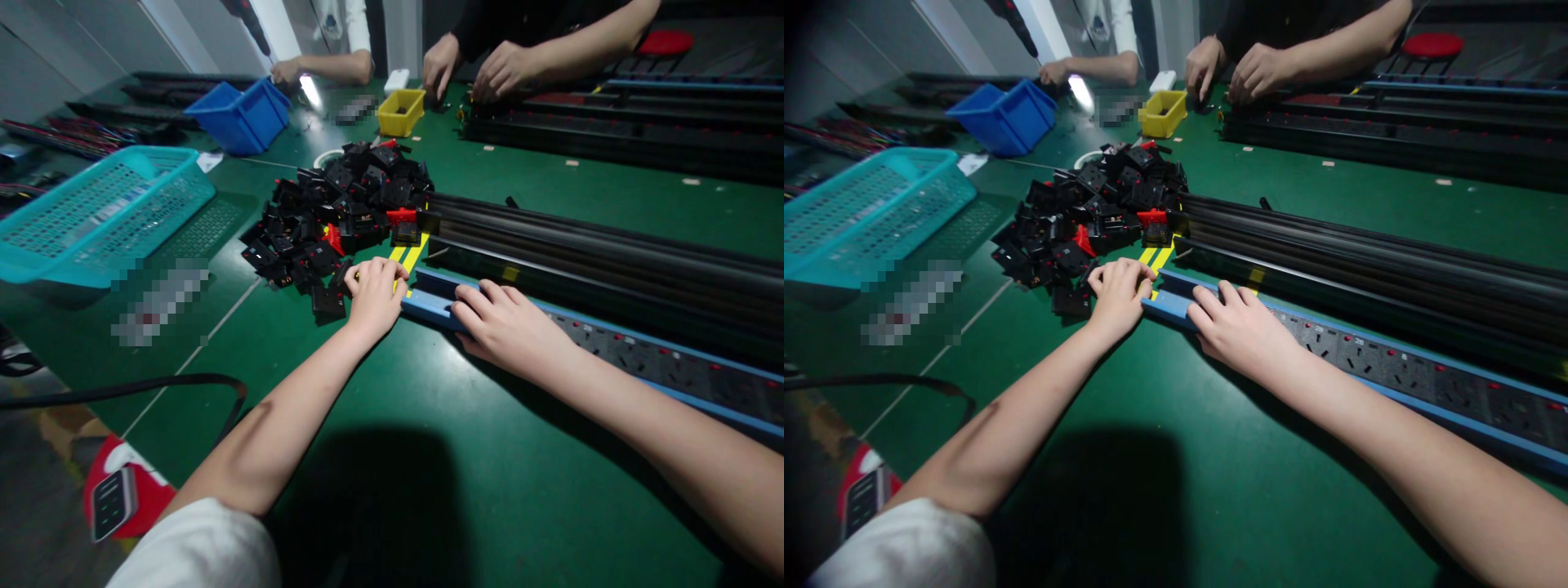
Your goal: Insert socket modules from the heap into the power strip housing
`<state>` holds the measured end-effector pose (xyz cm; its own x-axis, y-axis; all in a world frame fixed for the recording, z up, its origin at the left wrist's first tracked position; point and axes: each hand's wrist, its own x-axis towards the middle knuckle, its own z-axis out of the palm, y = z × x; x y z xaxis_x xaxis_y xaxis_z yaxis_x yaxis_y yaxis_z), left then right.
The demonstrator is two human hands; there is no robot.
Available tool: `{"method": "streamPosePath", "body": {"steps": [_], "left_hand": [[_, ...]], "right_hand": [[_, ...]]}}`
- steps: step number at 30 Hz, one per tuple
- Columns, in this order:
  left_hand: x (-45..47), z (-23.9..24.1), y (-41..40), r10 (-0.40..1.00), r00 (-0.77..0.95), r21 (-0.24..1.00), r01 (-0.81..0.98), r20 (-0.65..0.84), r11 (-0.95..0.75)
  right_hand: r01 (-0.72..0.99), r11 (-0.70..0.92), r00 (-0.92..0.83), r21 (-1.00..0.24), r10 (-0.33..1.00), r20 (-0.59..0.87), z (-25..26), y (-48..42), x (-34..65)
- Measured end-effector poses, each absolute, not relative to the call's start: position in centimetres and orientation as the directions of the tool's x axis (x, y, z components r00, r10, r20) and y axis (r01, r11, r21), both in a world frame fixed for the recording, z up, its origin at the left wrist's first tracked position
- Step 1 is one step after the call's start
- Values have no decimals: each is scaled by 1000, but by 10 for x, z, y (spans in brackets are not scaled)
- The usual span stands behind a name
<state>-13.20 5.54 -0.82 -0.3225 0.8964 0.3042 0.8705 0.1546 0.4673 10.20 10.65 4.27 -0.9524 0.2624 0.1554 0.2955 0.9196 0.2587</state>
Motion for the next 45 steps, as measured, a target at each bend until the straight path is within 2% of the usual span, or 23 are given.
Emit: {"method": "streamPosePath", "body": {"steps": [5,10,14,30,39,45], "left_hand": [[-136,-9,55,923,-276,477,870,269,121],[-130,-7,53,891,-280,414,903,357,118],[-124,-6,51,855,-323,418,897,405,141],[-125,-5,49,872,-302,361,919,386,159],[-123,2,48,901,-331,285,925,281,251],[-122,0,49,885,-333,309,922,325,234]], "right_hand": [[295,919,-953,262,261,155,42,107,102],[298,920,-951,255,263,165,42,106,102],[295,922,-951,251,258,168,42,107,101],[294,918,-953,267,261,151,42,106,102],[299,913,-953,276,272,133,42,106,102],[295,915,-954,275,266,138,41,107,102]]}}
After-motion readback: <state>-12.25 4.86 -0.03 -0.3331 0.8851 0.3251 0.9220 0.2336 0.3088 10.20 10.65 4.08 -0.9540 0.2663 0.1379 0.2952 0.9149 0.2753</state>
